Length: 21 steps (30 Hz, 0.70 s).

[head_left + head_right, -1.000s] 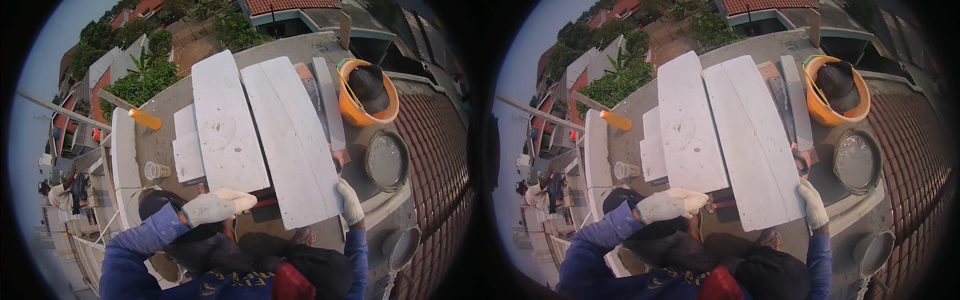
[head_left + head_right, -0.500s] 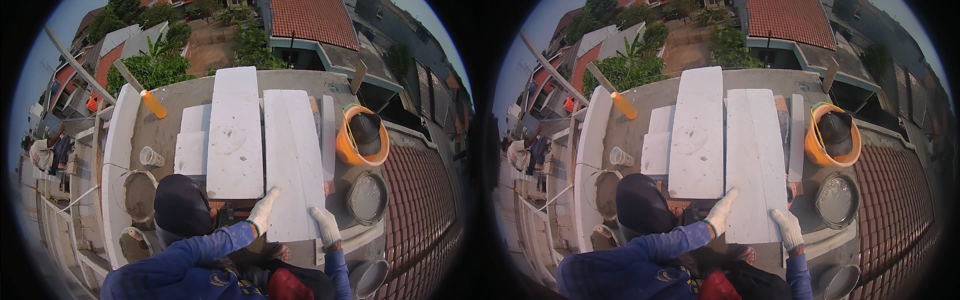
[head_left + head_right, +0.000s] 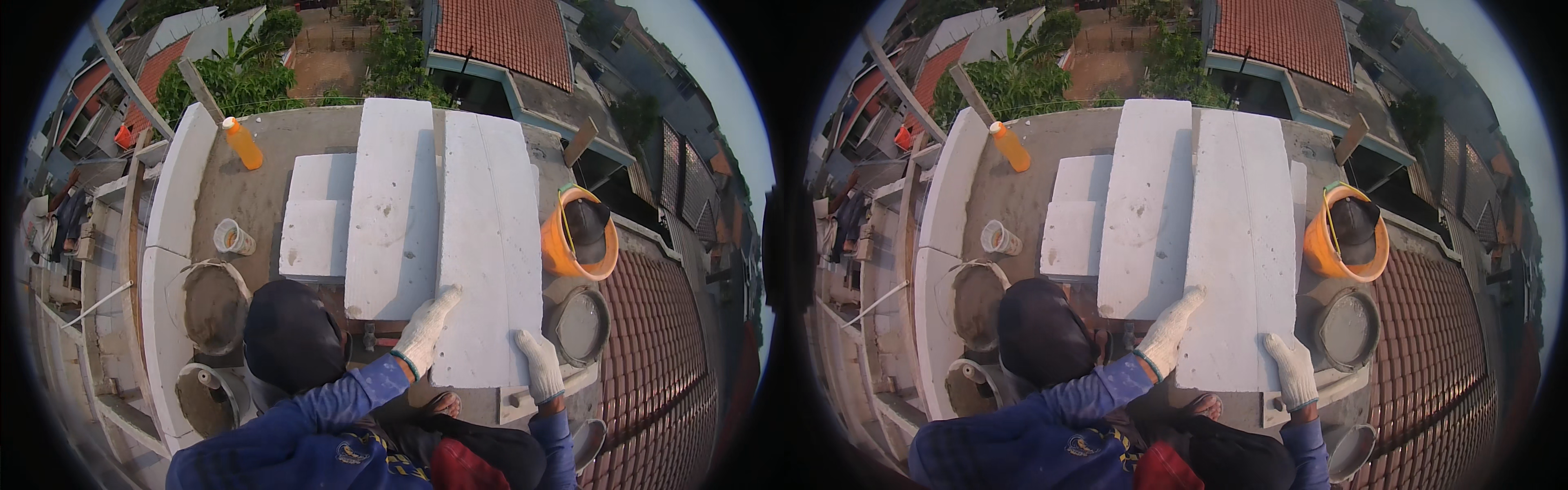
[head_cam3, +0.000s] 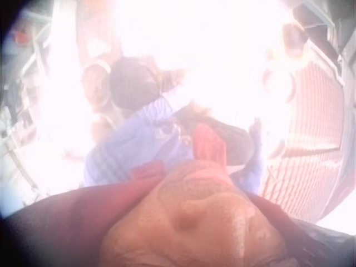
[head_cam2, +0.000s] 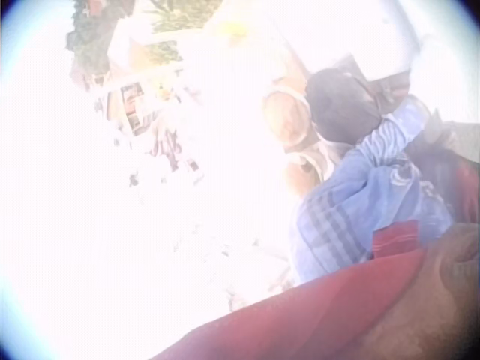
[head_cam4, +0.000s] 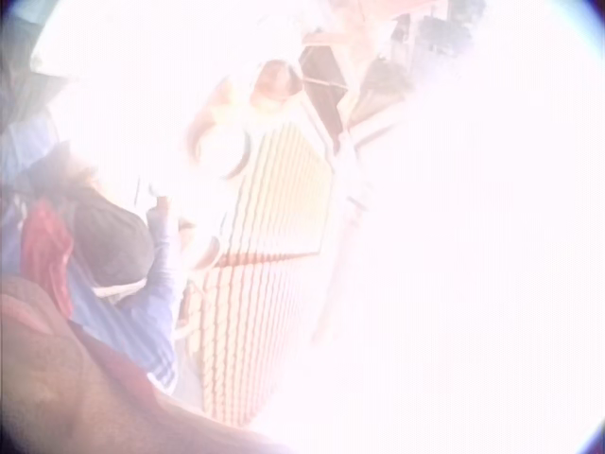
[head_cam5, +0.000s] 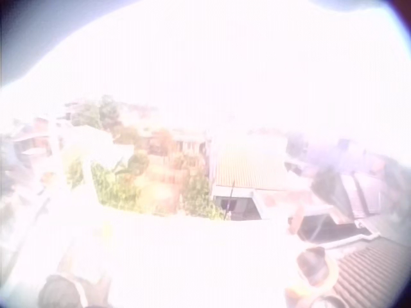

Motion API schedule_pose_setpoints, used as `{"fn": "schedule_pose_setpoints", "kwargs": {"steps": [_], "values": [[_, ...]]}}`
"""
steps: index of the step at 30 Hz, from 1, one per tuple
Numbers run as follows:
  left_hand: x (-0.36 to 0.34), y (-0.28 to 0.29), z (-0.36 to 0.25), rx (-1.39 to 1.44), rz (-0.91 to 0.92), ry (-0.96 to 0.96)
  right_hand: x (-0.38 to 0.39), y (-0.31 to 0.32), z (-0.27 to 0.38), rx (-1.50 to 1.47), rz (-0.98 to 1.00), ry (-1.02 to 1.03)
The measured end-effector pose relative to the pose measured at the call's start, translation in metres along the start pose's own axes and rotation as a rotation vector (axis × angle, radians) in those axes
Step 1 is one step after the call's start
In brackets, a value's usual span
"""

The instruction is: The person measures and marks white rectangular tiles on a rooftop workbench, then uses a hand saw to cut them. The person handles the tiles one at a time, aligns them, and stacks the cut pieces.

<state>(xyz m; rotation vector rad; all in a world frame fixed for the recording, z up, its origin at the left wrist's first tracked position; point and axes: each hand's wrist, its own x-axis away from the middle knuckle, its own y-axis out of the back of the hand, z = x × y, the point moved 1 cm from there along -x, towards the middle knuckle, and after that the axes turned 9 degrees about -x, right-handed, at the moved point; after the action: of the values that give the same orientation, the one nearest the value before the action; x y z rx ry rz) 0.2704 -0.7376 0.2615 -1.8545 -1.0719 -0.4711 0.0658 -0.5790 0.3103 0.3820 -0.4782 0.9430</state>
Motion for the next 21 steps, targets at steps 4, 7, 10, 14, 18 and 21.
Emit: {"fn": "schedule_pose_setpoints", "kwargs": {"steps": [4, 7, 10, 14, 18, 21], "values": [[0.004, 0.017, -0.013, -0.041, -0.055, -0.064, -0.014, -0.018, 0.012, 0.004, 0.063, 0.017], [0.007, 0.027, -0.016, 0.032, -0.109, -0.07, -0.027, -0.027, 0.01, 0.042, 0.096, -0.009], [0.013, 0.039, -0.026, 0.068, -0.042, -0.038, -0.039, -0.037, 0.005, 0.067, 0.127, -0.074], [0.005, 0.051, -0.021, 0.062, -0.09, -0.123, -0.044, -0.046, -0.006, -0.05, 0.186, -0.063], [-0.002, 0.057, -0.014, -0.057, -0.182, -0.111, -0.047, -0.048, -0.004, -0.047, 0.209, -0.116], [-0.011, 0.064, -0.008, -0.143, -0.241, -0.123, -0.055, -0.049, -0.019, -0.093, 0.172, -0.116]]}}
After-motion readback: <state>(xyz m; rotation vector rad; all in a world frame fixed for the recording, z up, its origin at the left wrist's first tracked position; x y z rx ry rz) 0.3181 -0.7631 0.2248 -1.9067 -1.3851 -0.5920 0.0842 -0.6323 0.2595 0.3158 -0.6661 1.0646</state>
